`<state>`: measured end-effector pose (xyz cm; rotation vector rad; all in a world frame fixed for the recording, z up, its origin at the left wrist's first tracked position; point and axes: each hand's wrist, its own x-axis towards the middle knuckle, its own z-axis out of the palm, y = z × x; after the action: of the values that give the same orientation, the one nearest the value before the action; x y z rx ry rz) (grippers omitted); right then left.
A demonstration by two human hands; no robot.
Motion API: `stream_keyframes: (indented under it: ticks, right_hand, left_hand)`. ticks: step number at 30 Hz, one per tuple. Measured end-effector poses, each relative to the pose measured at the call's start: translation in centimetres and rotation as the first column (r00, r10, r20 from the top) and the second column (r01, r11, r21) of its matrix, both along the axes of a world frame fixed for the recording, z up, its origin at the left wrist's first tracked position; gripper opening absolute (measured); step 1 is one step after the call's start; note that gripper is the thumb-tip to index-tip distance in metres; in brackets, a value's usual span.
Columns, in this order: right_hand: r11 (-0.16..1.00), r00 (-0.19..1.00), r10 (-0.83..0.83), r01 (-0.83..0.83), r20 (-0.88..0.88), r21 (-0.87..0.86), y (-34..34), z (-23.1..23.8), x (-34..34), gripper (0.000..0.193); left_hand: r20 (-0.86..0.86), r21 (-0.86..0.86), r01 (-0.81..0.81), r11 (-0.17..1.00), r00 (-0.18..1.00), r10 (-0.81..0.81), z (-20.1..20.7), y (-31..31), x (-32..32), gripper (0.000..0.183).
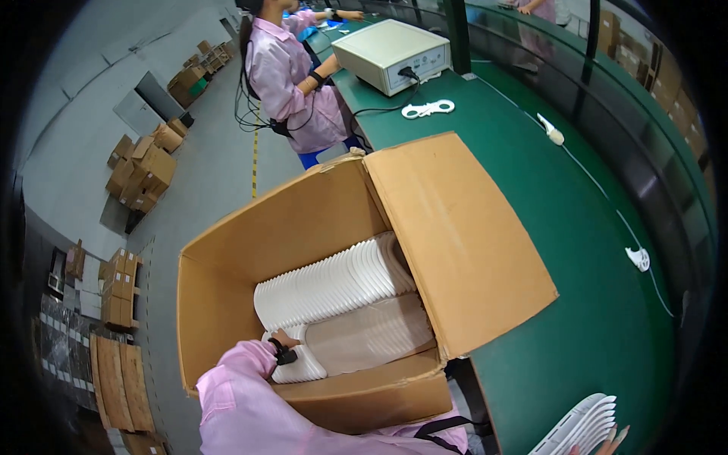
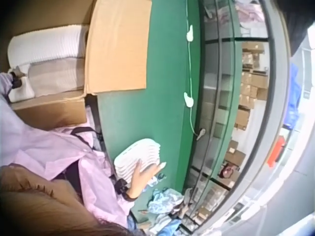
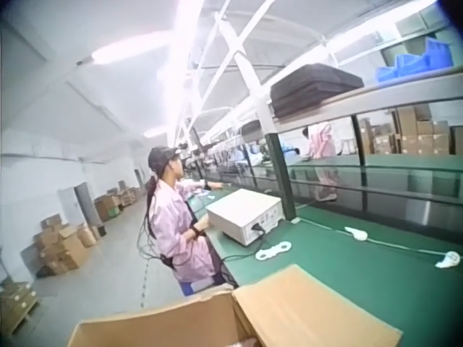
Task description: Assembling, inspecting, and stacking white curved plastic components at a factory assembly line workstation.
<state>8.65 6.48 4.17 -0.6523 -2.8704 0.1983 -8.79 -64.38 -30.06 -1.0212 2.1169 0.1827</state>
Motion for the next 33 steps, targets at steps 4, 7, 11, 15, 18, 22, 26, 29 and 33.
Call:
stream_keyframes:
  ticks: [4, 7, 11, 15, 18, 22, 26, 29, 33]
  right_hand:
    - [0.998, 0.998, -0.045, 0.046, 0.042, -0.038, -2.5, 0.5, -1.2, 0.073]
    - [0.983, 0.99, -0.128, 0.135, 0.056, -0.122, -3.0, 0.6, -1.5, 0.074]
    - [0.997, 0.997, -0.066, 0.069, 0.047, -0.046, -2.5, 0.0, -0.8, 0.074]
    - [0.992, 0.992, -0.087, 0.095, 0.094, -0.082, -2.9, -0.1, -1.6, 0.073]
    - [0.993, 0.995, -0.045, 0.054, 0.089, -0.102, -2.8, -0.1, -1.9, 0.071]
    - [0.998, 0.999, 0.029, -0.031, -0.033, -0.052, -1.9, -0.4, -1.4, 0.068]
    - [0.995, 0.999, -0.05, 0.052, 0.02, -0.085, -2.4, 0.0, -2.0, 0.064]
    - [0.993, 0.997, -0.074, 0.077, 0.036, -0.095, -2.1, -0.1, -1.3, 0.063]
    - [0.995, 0.999, -0.037, 0.039, 0.016, -0.094, -1.5, 0.0, -1.0, 0.062]
  left_hand:
    - [-0.12, -0.075, 0.024, 0.997, 0.992, -0.033, -0.1, 3.9, 0.3, 0.12]
    - [-0.197, -0.234, -0.032, 0.972, 0.98, -0.015, -1.2, 6.5, 0.1, 0.121]
    - [-0.175, -0.339, -0.138, 0.93, 0.981, 0.082, -2.2, 4.8, 1.4, 0.124]
    - [-0.26, -0.329, -0.15, 0.932, 0.964, 0.063, -2.4, 5.1, 0.8, 0.123]
    - [-0.246, -0.345, -0.167, 0.923, 0.966, 0.082, -0.1, 6.3, 0.6, 0.124]
    - [-0.23, -0.328, -0.19, 0.925, 0.966, 0.117, 1.5, 7.0, -0.4, 0.121]
    - [-0.252, -0.28, -0.22, 0.934, 0.956, 0.15, 0.8, 5.2, -0.2, 0.112]
    - [-0.111, -0.319, -0.159, 0.934, 0.985, 0.13, 0.2, 4.9, -0.7, 0.12]
    - [-0.178, -0.231, -0.228, 0.946, 0.966, 0.19, 0.1, 4.9, -1.1, 0.12]
